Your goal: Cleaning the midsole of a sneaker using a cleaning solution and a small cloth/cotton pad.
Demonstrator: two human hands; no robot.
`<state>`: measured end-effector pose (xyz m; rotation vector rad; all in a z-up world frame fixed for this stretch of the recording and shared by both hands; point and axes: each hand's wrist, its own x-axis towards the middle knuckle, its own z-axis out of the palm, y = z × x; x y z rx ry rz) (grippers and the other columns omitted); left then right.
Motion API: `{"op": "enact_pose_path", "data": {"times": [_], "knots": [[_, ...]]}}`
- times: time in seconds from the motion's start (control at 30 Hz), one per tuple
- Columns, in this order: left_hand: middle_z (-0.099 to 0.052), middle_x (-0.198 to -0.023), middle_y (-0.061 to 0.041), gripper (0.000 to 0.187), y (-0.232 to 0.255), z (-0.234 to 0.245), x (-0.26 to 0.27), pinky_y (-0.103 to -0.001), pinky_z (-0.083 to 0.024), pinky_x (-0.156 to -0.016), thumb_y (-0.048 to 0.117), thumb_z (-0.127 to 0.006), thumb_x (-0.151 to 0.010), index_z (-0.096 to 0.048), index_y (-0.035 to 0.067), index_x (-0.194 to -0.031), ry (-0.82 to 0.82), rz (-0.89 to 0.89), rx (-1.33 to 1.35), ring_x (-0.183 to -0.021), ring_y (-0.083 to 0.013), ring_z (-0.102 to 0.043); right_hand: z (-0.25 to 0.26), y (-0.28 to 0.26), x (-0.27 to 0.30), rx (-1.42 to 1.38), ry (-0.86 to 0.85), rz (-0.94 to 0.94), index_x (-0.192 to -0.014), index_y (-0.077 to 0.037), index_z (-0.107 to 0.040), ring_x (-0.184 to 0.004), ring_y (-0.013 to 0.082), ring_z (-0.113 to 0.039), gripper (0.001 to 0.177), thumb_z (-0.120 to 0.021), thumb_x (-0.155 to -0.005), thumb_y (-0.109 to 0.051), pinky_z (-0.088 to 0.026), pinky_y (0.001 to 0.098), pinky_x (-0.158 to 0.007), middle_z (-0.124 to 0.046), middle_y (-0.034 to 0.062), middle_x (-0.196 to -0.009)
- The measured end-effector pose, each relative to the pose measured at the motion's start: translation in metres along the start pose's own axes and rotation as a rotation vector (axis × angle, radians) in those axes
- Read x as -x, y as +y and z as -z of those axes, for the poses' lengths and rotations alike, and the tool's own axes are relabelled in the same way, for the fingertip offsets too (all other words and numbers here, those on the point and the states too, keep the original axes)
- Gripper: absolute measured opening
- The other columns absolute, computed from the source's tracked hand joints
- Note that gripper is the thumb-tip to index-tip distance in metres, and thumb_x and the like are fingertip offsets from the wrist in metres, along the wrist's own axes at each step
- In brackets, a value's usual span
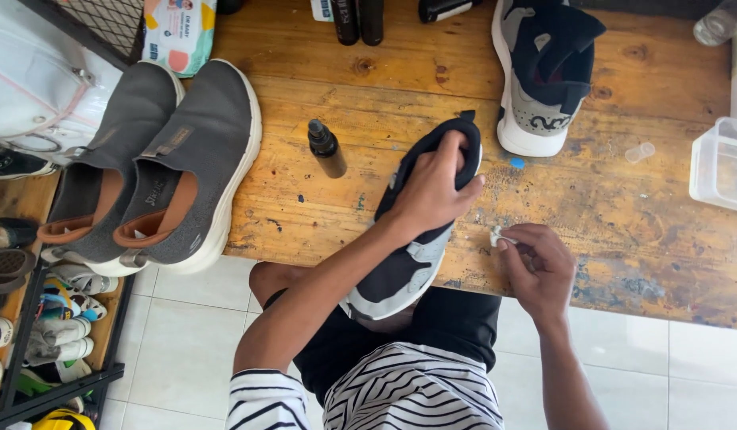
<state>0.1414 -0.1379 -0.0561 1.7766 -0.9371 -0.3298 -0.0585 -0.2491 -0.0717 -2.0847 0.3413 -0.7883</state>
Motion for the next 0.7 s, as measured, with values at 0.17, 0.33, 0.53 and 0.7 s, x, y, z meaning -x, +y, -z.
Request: {"op": "enact_pose_path", "data": {"times": [0.17,0.33,0.53,0.7], "knots": [[-0.063,-0.123,-0.032,0.068,0.035,0.017,0.014,-0.053,-0.059,-0.086,0.041,-0.058,-0.091,-0.043,-0.005,-0.139,-0.123,0.040,-0.080,-0.115,-0.0458,-0.067,0.005,0.014,-0.009,-0.111,-0.051,-0.075,-0.107,0.000,-0.076,-0.088,0.0235,-0.070,0.013,-0.078,-0.094,-0.001,-0.057,0.0325,-0.068,-0.072,0.0164,-0.100],[-0.047,-0.142,-0.039,0.072,0.075,0.054,0.048,-0.056,-0.056,-0.094,0.034,-0.052,-0.097,-0.036,-0.011,-0.151,-0.276,-0.020,-0.103,-0.129,-0.0529,-0.055,0.001,0.025,-0.029,-0.138,-0.105,-0.101,-0.108,-0.002,-0.075,-0.087,0.0153,-0.065,0.013,-0.077,-0.095,-0.003,-0.054,0.0298,-0.068,-0.071,0.0128,-0.102],[-0.051,-0.147,-0.025,0.048,0.062,0.063,0.106,-0.055,-0.050,-0.107,0.021,-0.065,-0.099,-0.057,0.000,-0.140,0.002,-0.280,-0.110,-0.134,-0.0461,-0.054,-0.001,0.028,-0.025,-0.068,-0.110,-0.131,-0.107,-0.003,-0.077,-0.081,0.0173,-0.065,0.014,-0.077,-0.094,-0.001,-0.055,0.0312,-0.064,-0.072,0.0139,-0.100],[-0.058,-0.144,-0.022,0.047,0.030,0.071,0.152,-0.053,-0.045,-0.111,0.020,-0.077,-0.089,-0.066,0.000,-0.130,0.270,-0.100,0.084,-0.135,-0.0421,-0.055,-0.003,0.026,-0.027,-0.014,-0.128,-0.082,-0.105,-0.003,-0.078,-0.079,0.0241,-0.067,0.012,-0.078,-0.093,0.000,-0.055,0.0333,-0.063,-0.072,0.0163,-0.099]]}}
